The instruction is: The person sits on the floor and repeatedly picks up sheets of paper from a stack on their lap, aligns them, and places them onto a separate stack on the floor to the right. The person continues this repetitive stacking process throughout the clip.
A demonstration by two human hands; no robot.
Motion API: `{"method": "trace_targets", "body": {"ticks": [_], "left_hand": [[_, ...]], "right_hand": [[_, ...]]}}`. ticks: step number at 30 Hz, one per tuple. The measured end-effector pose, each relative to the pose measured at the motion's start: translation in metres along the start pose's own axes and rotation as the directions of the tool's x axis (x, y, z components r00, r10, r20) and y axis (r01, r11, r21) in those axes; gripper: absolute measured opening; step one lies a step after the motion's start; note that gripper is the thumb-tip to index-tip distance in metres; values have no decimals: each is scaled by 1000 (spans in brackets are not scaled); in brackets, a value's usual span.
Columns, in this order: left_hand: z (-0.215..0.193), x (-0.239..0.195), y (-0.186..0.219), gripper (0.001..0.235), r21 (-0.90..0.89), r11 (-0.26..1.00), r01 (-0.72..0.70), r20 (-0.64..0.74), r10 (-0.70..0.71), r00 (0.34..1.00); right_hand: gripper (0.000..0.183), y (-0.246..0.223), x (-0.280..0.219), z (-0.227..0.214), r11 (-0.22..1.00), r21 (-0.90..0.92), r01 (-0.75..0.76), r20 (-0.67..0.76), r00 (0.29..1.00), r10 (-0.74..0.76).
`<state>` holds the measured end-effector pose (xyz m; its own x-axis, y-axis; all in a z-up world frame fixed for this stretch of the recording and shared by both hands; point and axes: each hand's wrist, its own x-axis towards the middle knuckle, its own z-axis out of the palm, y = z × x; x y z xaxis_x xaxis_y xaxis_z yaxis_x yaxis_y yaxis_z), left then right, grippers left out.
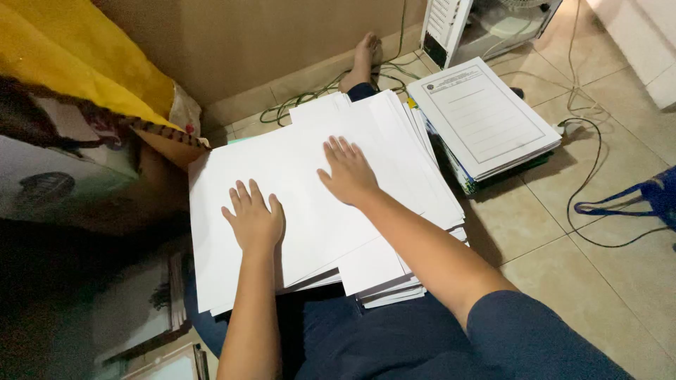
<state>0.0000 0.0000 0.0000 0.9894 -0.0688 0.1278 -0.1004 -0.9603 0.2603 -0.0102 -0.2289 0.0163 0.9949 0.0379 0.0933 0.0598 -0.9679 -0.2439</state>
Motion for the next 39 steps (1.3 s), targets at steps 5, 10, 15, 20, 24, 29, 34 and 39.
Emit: {"method": "trace_targets", "body": {"ticks": [5,10,15,20,24,29,34,39], "left_hand": [[16,3,-33,74,31,999,29,-28,-29,999],[6,-1,-6,75,148,988,44,-29,-40,999],[41,9,36,67,21,997,-78,-35,78,996],[13,-4,32,64,-97,992,-76,34,80,996],[2,-11,-10,70,-65,997,31,-46,-34,998],[7,-4,-20,70,34,992,122,-63,-119,991],[22,14,27,65,83,996,18,-14,-17,1000],[-1,9,34,61,-84,992,-91,59,96,994]], "right_hand": [[77,52,-1,-6,978,-54,-201,-62,978,198],[80,38,1,6,938,-161,-306,-112,950,291],[78,-30,11,26,988,-123,-97,-85,993,87],[78,-24,8,19,999,-18,43,-28,999,-43],[80,23,2,7,999,-19,-40,-28,999,40],[81,19,3,-4,990,-64,-125,-37,992,123],[77,-30,10,16,986,-12,166,40,985,-166],[58,-29,9,2,961,98,260,30,964,-264]]}}
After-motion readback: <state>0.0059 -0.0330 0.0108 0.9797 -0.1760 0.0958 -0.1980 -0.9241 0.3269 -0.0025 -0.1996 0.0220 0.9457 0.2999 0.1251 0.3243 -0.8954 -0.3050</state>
